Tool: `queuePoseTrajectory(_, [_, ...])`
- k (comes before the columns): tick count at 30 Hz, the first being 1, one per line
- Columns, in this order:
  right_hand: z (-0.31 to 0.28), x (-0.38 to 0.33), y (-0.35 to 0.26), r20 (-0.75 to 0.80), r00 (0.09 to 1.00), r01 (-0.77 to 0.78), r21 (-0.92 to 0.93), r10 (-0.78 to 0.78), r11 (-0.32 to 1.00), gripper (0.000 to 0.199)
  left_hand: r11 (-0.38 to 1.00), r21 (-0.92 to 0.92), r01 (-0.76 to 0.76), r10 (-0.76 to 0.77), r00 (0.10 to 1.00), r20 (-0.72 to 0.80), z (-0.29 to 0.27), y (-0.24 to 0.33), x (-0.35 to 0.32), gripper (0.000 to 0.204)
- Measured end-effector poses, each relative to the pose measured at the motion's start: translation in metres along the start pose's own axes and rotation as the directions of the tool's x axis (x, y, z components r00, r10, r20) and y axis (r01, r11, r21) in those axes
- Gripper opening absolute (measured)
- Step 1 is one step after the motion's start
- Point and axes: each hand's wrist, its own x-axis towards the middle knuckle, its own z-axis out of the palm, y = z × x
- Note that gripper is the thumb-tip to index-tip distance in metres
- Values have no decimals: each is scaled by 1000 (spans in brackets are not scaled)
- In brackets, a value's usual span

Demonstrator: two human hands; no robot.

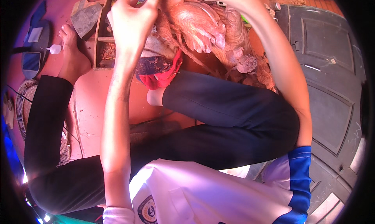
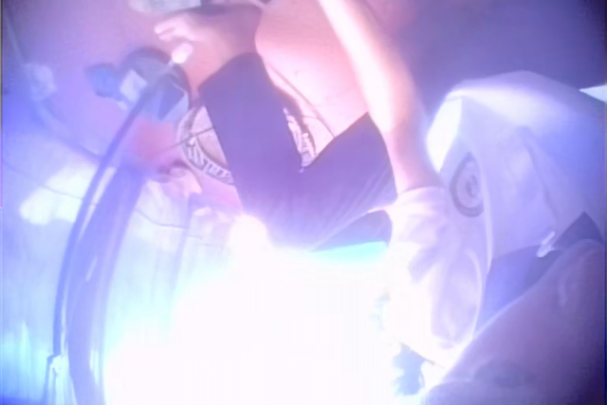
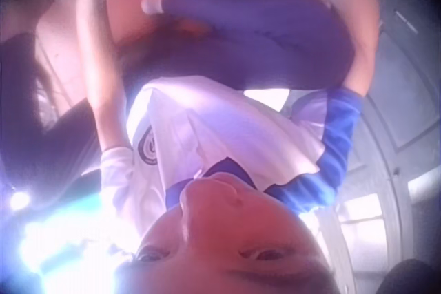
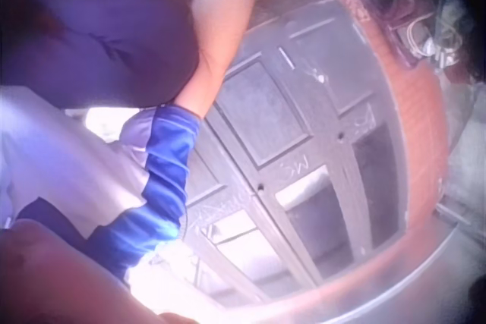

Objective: The person carves a large piece of wood using a knife, repeatedly shaping and refining the surface. The person sits on the floor and uses both hands to hold the wood and the tool, occasionally adjusting the wood's position.

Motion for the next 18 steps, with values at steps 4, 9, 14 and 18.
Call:
queuePoseTrajectory(4, [0,5,-4,13,999,32,-129,-30,991,21,999,43,-20,20,1000,0,1,19,-4,65])
queuePoseTrajectory(9, [0,-21,5,9,997,-75,-320,82,945,17,998,56,-4,2,999,37,12,0,-1,69])
queuePoseTrajectory(14, [15,6,-12,-68,997,-30,-83,24,996,16,952,304,20,3,997,-75,-15,22,7,66])
queuePoseTrajectory(18, [13,2,-7,-59,998,-30,-160,20,987,16,957,262,-124,146,987,-64,-6,4,6,71])
